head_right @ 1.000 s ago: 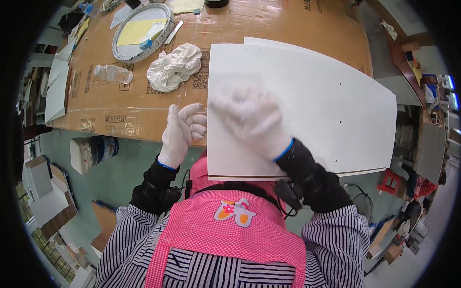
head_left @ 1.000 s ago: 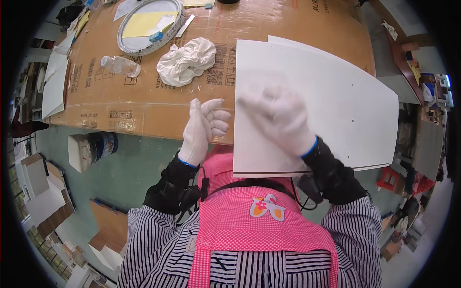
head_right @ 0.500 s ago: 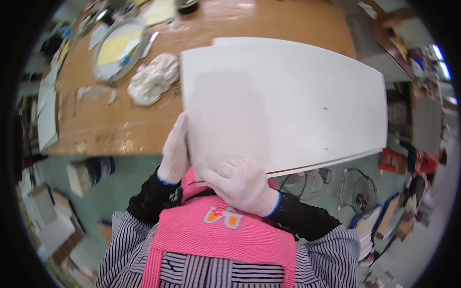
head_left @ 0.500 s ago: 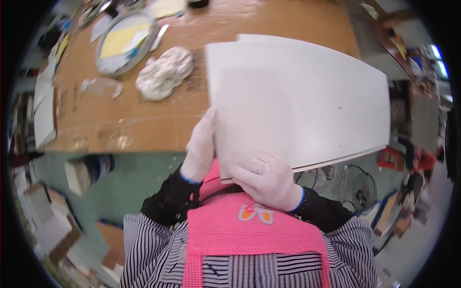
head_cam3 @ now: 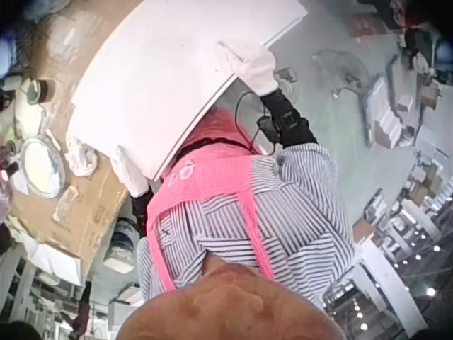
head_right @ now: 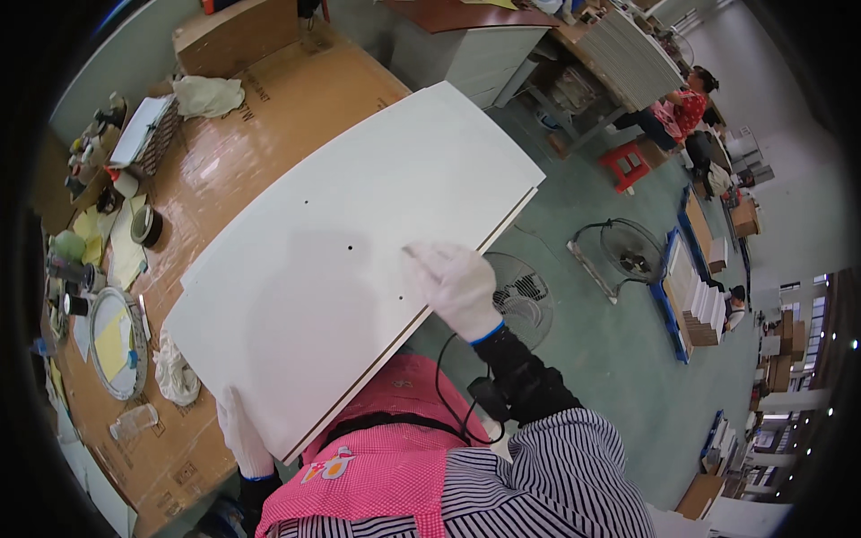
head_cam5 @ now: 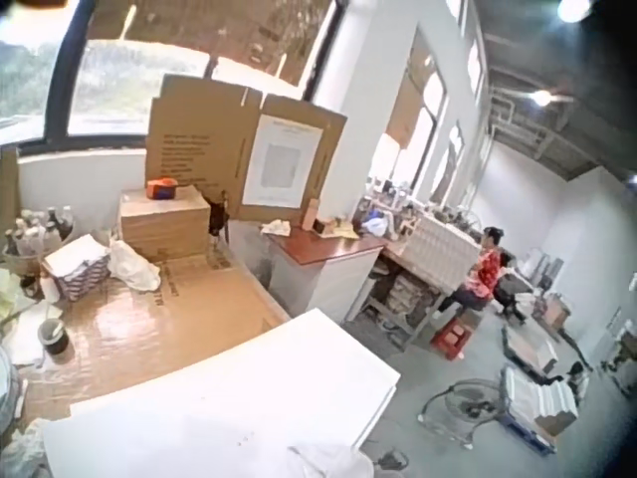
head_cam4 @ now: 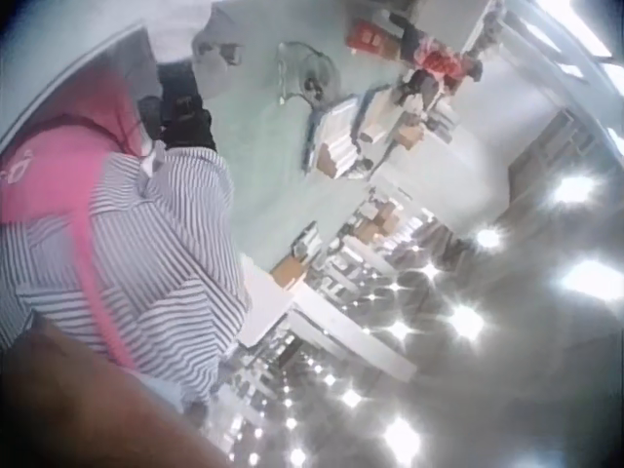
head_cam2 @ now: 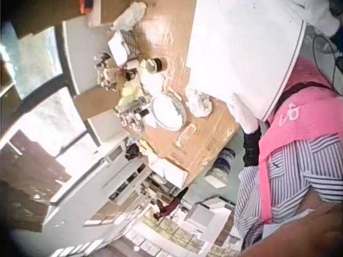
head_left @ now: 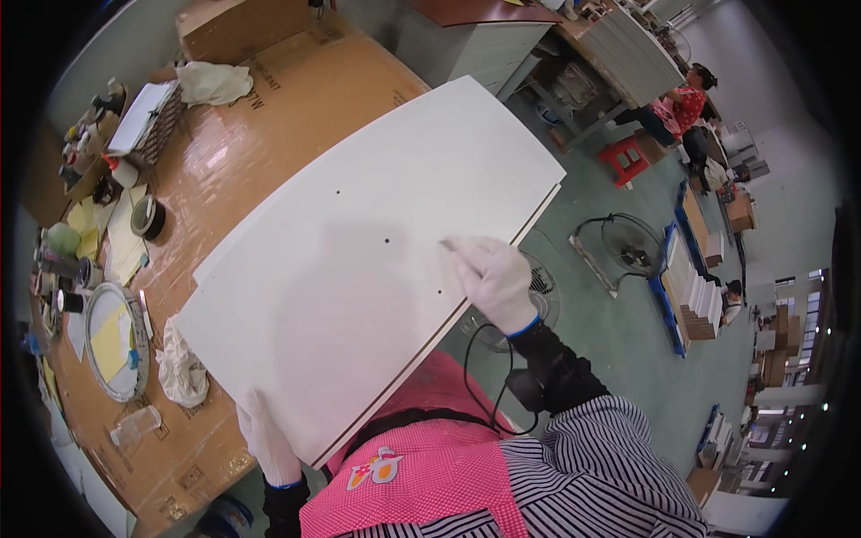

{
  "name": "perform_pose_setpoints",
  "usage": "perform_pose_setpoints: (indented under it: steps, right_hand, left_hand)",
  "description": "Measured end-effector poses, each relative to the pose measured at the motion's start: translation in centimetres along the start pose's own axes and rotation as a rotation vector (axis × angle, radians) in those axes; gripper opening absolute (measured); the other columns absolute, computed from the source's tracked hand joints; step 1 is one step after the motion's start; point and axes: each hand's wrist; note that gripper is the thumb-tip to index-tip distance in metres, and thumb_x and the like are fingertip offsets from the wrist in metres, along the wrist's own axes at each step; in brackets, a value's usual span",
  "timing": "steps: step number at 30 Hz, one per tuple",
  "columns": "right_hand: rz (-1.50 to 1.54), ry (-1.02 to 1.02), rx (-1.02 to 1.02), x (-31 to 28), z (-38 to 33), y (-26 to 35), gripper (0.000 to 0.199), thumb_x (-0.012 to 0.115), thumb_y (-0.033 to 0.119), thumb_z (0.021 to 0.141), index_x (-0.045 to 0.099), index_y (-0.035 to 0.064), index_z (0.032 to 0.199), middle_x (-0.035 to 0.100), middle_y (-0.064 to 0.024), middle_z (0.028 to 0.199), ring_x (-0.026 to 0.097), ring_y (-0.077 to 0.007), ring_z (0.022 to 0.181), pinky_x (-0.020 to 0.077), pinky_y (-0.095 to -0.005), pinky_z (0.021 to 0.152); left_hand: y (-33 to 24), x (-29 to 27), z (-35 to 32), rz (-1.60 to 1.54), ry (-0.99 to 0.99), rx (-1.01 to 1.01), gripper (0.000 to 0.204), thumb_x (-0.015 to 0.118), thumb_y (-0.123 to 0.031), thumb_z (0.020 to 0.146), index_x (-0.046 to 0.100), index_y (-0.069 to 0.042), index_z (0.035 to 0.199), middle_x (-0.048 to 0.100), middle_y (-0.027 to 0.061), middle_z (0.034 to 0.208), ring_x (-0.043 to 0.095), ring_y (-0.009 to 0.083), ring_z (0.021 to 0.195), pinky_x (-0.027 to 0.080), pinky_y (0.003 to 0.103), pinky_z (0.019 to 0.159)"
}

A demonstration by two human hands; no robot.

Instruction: The person scrapes the edges of white panels with a blade, wipes them with a cloth, and sets them aside. They then pick up a lid, apply a white substance to it from a bucket, and walk across the room.

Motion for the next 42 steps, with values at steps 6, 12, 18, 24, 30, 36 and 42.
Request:
perform_pose_setpoints:
  steps: [6, 12, 18, 24, 30, 36, 42]
  right_hand:
    - [-0.31, -0.174, 0.376, -2.3, 4.1, -16.5, 0.024, 0.061, 0.031, 0.089, 0.074, 0.0192, 0.105, 0.07, -0.009, 0.095, 0.067, -0.0318, 0.083, 0.0524, -0.0434, 0.071]
    - [-0.021, -0.254, 0.387, -4.0, 10.6, -19.7, 0.027, 0.062, 0.033, 0.089, 0.075, 0.0185, 0.108, 0.07, -0.0134, 0.095, 0.067, -0.0328, 0.088, 0.0535, -0.0406, 0.078]
    - [0.284, 0.285, -0.017, 0.4, 11.4, -13.8, 0.03, 0.064, 0.033, 0.086, 0.075, 0.0179, 0.109, 0.071, -0.0144, 0.096, 0.067, -0.0329, 0.088, 0.053, -0.0393, 0.081]
    - [0.041, -0.128, 0.348, -3.6, 16.9, -23.7, 0.025, 0.061, 0.029, 0.088, 0.074, 0.0101, 0.099, 0.071, -0.0138, 0.093, 0.067, -0.0328, 0.087, 0.0524, -0.0419, 0.075]
    - [0.431, 0.449, -0.197, -1.3, 10.9, -8.1, 0.023, 0.066, 0.016, 0.085, 0.074, 0.0081, 0.105, 0.071, -0.01, 0.091, 0.067, -0.0275, 0.081, 0.0543, -0.0343, 0.075]
    - [0.125, 0.173, 0.22, -1.5, 10.4, -15.2, 0.027, 0.06, 0.011, 0.092, 0.067, -0.0017, 0.115, 0.071, -0.0172, 0.105, 0.069, -0.0289, 0.096, 0.0526, -0.0343, 0.084]
    - [0.425, 0.182, 0.425, -2.4, 9.3, -14.1, 0.04, 0.052, 0.018, 0.102, 0.057, -0.0094, 0.13, 0.065, -0.0157, 0.127, 0.061, -0.0184, 0.113, 0.0463, -0.0306, 0.098]
  left_hand:
    - [-0.7, -0.2, -0.4, 0.153, -0.028, -0.013, 0.05, 0.045, -0.029, 0.106, 0.039, 0.003, 0.143, 0.052, 0.0134, 0.135, 0.052, 0.0198, 0.119, 0.044, 0.033, 0.099]
    - [-0.2, -0.4, 0.0, 0.063, -0.059, 0.032, 0.051, 0.05, -0.025, 0.104, 0.04, 0.005, 0.143, 0.054, 0.0145, 0.134, 0.056, 0.021, 0.116, 0.045, 0.033, 0.099]
    - [-1.9, 0.8, 0.4, 0.14, -0.021, 0.126, 0.049, 0.051, -0.03, 0.103, 0.047, 0.006, 0.136, 0.059, 0.0129, 0.124, 0.059, 0.0194, 0.109, 0.05, 0.033, 0.092]
    - [-2.8, -2.8, 3.7, 0.249, -0.036, 0.144, 0.047, 0.051, -0.029, 0.103, 0.049, 0.006, 0.134, 0.061, 0.0123, 0.122, 0.06, 0.0183, 0.106, 0.049, 0.031, 0.092]
    - [-6.5, -6.1, 4.7, 0.252, -0.02, 0.066, 0.042, 0.05, -0.021, 0.103, 0.049, 0.008, 0.134, 0.062, 0.0121, 0.122, 0.059, 0.0173, 0.111, 0.047, 0.031, 0.097]
    - [-5.9, -8.3, 5.0, 0.307, -0.048, 0.026, 0.04, 0.054, -0.026, 0.101, 0.055, 0.006, 0.125, 0.063, 0.006, 0.112, 0.058, 0.0108, 0.097, 0.047, 0.025, 0.086]
    - [-4.8, -11.0, 4.7, 0.242, -0.105, 0.017, 0.039, 0.053, -0.032, 0.101, 0.058, 0.002, 0.121, 0.065, 0.0066, 0.103, 0.059, 0.0095, 0.088, 0.05, 0.025, 0.077]
Point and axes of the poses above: each hand's wrist, its own z-axis towards the middle knuckle, its own x-axis out of the palm, y = z × x
